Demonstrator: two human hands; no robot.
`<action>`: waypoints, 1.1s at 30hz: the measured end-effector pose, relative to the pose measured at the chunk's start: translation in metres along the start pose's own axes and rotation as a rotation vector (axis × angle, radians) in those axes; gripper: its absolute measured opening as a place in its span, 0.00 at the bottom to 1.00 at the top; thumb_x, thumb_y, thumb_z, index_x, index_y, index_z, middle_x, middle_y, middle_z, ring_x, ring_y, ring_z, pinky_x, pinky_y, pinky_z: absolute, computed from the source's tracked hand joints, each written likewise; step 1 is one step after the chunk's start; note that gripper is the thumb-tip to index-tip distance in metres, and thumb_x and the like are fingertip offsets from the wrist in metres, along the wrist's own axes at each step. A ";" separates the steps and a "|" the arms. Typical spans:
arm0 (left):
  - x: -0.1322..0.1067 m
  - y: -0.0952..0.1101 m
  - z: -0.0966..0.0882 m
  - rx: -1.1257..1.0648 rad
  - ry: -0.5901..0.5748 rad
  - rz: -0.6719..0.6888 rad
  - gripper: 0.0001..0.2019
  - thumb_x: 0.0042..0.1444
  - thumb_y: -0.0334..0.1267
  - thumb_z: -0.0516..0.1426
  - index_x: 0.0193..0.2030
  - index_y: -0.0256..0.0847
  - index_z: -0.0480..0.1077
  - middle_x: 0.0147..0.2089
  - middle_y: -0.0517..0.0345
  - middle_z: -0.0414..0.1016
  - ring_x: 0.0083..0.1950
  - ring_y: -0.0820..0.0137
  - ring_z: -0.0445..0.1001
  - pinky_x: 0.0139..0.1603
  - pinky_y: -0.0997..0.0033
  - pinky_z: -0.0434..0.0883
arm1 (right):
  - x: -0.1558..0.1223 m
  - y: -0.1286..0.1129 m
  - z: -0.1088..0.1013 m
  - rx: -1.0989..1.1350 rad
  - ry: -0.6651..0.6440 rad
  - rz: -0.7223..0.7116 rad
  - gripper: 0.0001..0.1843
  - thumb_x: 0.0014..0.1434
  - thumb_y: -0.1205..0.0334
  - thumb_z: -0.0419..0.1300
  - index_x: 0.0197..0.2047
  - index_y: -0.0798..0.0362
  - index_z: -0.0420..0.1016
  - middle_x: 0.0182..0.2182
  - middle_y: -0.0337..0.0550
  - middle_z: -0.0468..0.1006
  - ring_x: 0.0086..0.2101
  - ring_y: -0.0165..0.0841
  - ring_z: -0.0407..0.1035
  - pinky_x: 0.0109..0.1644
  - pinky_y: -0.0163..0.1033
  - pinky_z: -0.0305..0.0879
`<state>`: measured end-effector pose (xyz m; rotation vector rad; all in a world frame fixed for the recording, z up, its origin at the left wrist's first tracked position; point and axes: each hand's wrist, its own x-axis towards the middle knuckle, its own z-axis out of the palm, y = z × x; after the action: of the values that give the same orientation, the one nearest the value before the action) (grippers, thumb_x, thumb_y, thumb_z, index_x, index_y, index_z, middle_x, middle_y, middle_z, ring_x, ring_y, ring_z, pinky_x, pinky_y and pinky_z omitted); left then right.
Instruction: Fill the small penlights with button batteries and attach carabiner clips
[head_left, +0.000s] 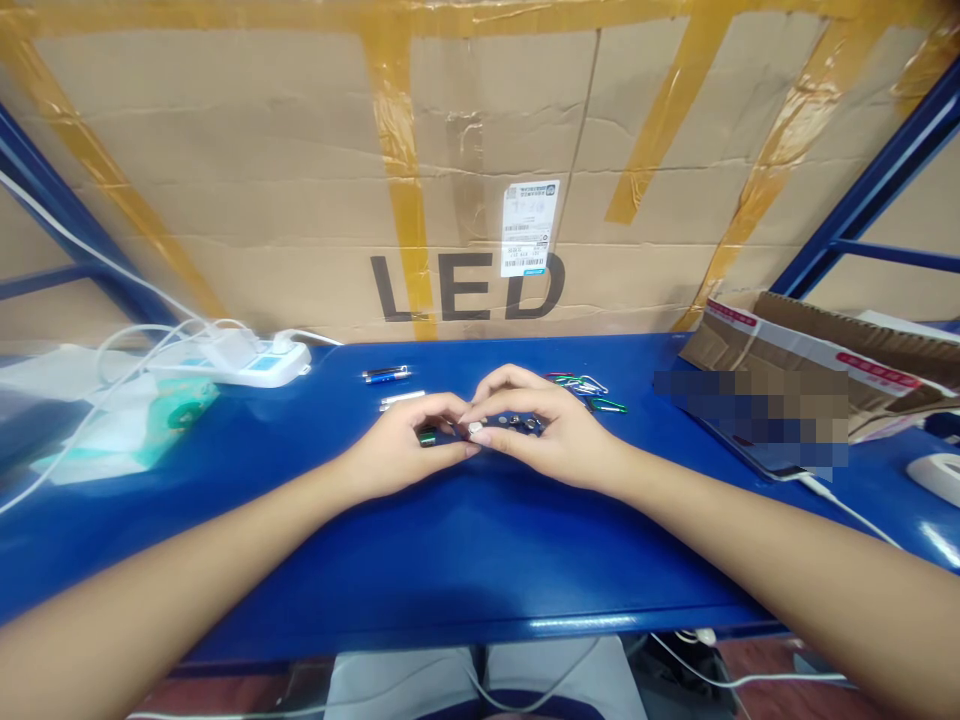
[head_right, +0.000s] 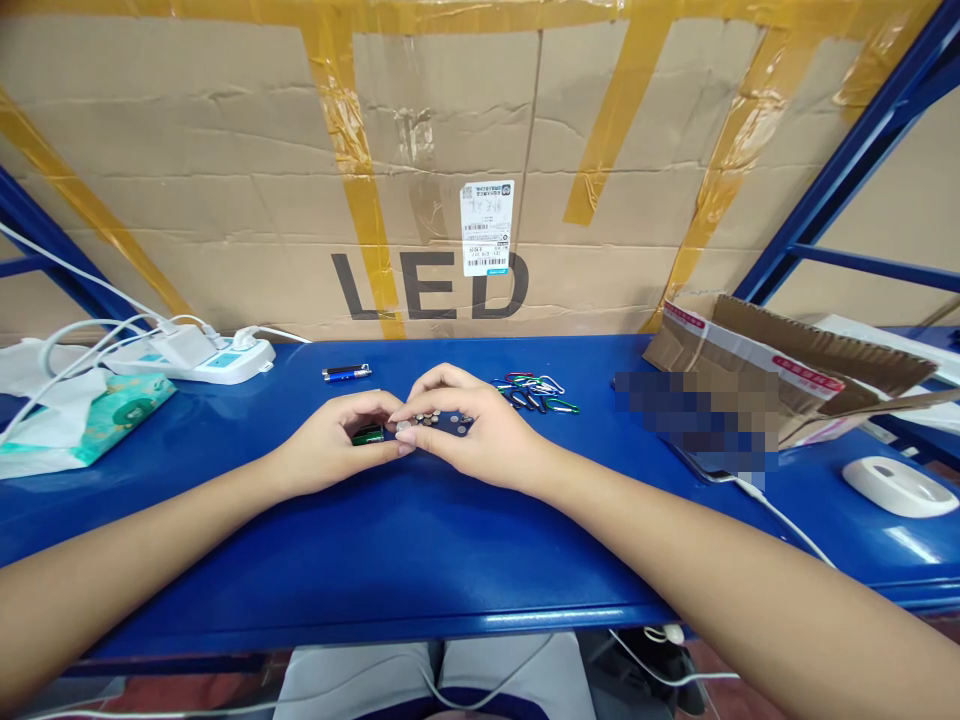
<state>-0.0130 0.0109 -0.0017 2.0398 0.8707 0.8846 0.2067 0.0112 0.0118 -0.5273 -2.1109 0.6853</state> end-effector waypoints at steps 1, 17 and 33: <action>0.000 0.000 0.000 0.006 0.002 -0.003 0.08 0.57 0.38 0.65 0.42 0.39 0.74 0.40 0.57 0.78 0.41 0.70 0.76 0.46 0.70 0.72 | 0.000 0.000 0.000 -0.009 -0.019 0.005 0.10 0.61 0.65 0.66 0.46 0.48 0.81 0.43 0.43 0.72 0.46 0.33 0.72 0.56 0.45 0.69; 0.005 0.001 -0.001 0.006 0.155 -0.062 0.09 0.54 0.38 0.65 0.40 0.38 0.74 0.42 0.53 0.79 0.43 0.67 0.78 0.49 0.65 0.75 | -0.006 0.022 0.000 -0.472 -0.234 0.141 0.09 0.58 0.67 0.63 0.44 0.51 0.76 0.43 0.47 0.75 0.47 0.42 0.69 0.53 0.51 0.66; 0.002 -0.001 0.001 -0.007 0.111 -0.049 0.09 0.55 0.38 0.65 0.41 0.39 0.74 0.43 0.54 0.80 0.44 0.67 0.78 0.52 0.65 0.75 | -0.008 0.025 0.006 -0.387 -0.259 0.113 0.05 0.62 0.68 0.63 0.42 0.50 0.77 0.44 0.47 0.75 0.51 0.41 0.67 0.56 0.51 0.63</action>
<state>-0.0116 0.0126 -0.0018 1.9699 0.9716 0.9802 0.2091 0.0241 -0.0117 -0.8095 -2.4919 0.4215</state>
